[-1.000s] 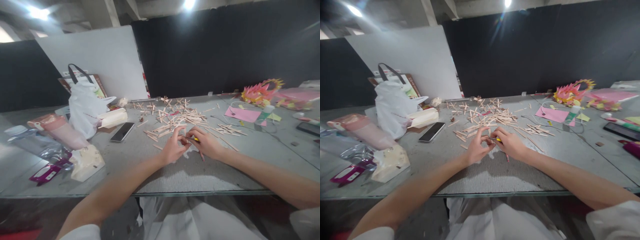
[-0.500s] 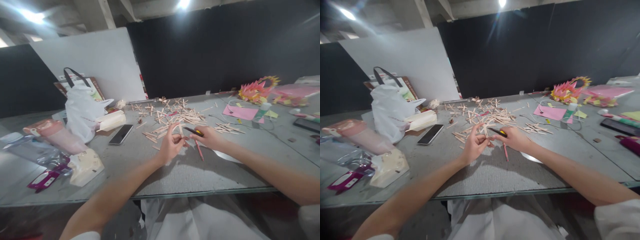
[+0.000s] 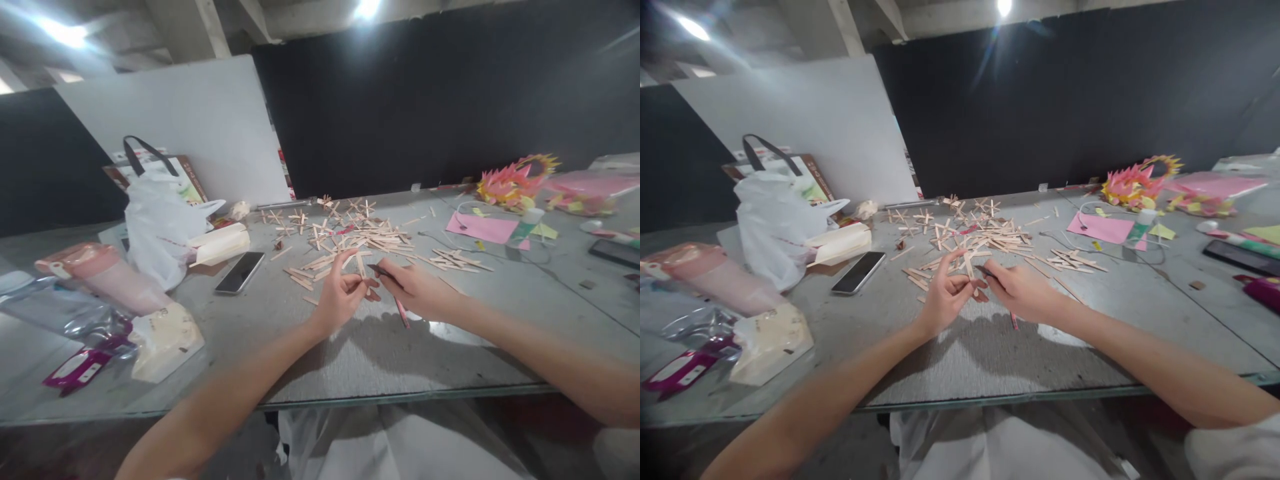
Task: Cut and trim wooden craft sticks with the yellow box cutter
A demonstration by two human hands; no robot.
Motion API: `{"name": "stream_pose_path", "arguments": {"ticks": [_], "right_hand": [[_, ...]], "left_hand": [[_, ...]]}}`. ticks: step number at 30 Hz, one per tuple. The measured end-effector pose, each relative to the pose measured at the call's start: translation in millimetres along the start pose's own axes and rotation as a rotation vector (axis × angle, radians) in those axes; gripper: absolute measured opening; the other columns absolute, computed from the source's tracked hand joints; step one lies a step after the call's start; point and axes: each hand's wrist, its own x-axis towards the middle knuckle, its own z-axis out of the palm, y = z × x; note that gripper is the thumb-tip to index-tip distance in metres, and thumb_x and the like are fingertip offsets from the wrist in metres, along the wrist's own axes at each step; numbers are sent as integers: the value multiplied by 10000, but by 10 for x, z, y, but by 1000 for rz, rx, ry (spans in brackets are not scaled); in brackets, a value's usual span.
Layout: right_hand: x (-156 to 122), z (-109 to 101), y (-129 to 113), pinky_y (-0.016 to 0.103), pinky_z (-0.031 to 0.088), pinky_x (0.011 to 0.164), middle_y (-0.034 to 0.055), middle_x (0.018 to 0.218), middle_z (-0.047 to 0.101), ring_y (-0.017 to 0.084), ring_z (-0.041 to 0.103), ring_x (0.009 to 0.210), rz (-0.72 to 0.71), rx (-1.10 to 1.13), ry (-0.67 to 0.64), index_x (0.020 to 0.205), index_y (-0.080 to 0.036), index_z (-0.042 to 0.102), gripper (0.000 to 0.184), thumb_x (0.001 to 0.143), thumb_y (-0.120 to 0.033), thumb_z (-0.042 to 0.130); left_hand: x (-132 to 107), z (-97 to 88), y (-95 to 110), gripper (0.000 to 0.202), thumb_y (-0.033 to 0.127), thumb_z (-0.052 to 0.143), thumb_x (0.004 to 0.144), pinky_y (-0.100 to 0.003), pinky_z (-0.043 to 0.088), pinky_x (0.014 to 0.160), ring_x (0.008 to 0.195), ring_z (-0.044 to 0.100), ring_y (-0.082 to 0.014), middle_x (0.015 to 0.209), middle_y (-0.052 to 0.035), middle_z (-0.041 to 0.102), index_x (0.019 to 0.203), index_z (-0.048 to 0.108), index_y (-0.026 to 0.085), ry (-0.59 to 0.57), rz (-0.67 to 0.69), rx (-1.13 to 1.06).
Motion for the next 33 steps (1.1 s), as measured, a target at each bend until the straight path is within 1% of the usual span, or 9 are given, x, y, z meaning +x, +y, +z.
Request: {"name": "stream_pose_path", "arguments": {"ticks": [4,8,12,15,19,26,33], "right_hand": [[-6,0,-82,270,343,498,-80,470,542,159,574,410,49,57,-58,980,-257,497,285,1129,-395,297],[-10,50,-9,260,374,491,-84,471,539,148,579,385,19,129,-67,921,-261,495,295,1119,-399,326],[-27,124,68,260,360,433,-91,464,510,155,579,355,30,201,-68,924,-261,499,295,1111,-421,335],[-38,149,69,257,368,410,-94,471,503,158,579,349,62,239,-53,931,-264,489,281,1106,-434,349],[-42,148,53,246,392,401,-102,478,492,150,573,343,59,260,-59,929,-269,466,277,1114,-420,327],[-50,158,81,238,412,411,-104,472,479,142,562,341,55,230,-64,927,-267,459,271,1117,-391,309],[-71,158,26,241,393,403,-108,463,452,137,530,328,62,259,-44,898,-268,452,288,1116,-403,321]], "left_hand": [[-22,29,19,765,430,761,951,-325,649,766,731,798,-195,824,-14,786,1522,305,204,-8,-9,-1],[-46,49,45,784,454,742,964,-323,644,750,723,796,-201,768,10,760,1547,280,205,-33,-26,17],[-53,57,53,779,467,744,961,-317,642,732,672,774,-183,736,32,728,1540,292,206,-43,-16,29],[-53,55,42,781,472,744,961,-323,644,752,688,779,-185,752,26,735,1543,293,210,-39,-9,42],[-61,50,18,774,470,725,977,-334,647,782,738,797,-201,776,6,756,1559,285,215,-54,-1,63],[-73,61,14,701,403,706,993,-308,638,776,724,791,-180,784,5,771,1546,317,219,-38,37,123],[-77,55,-1,672,370,695,996,-303,634,801,742,790,-172,812,-9,784,1541,331,219,-36,53,175]]}}
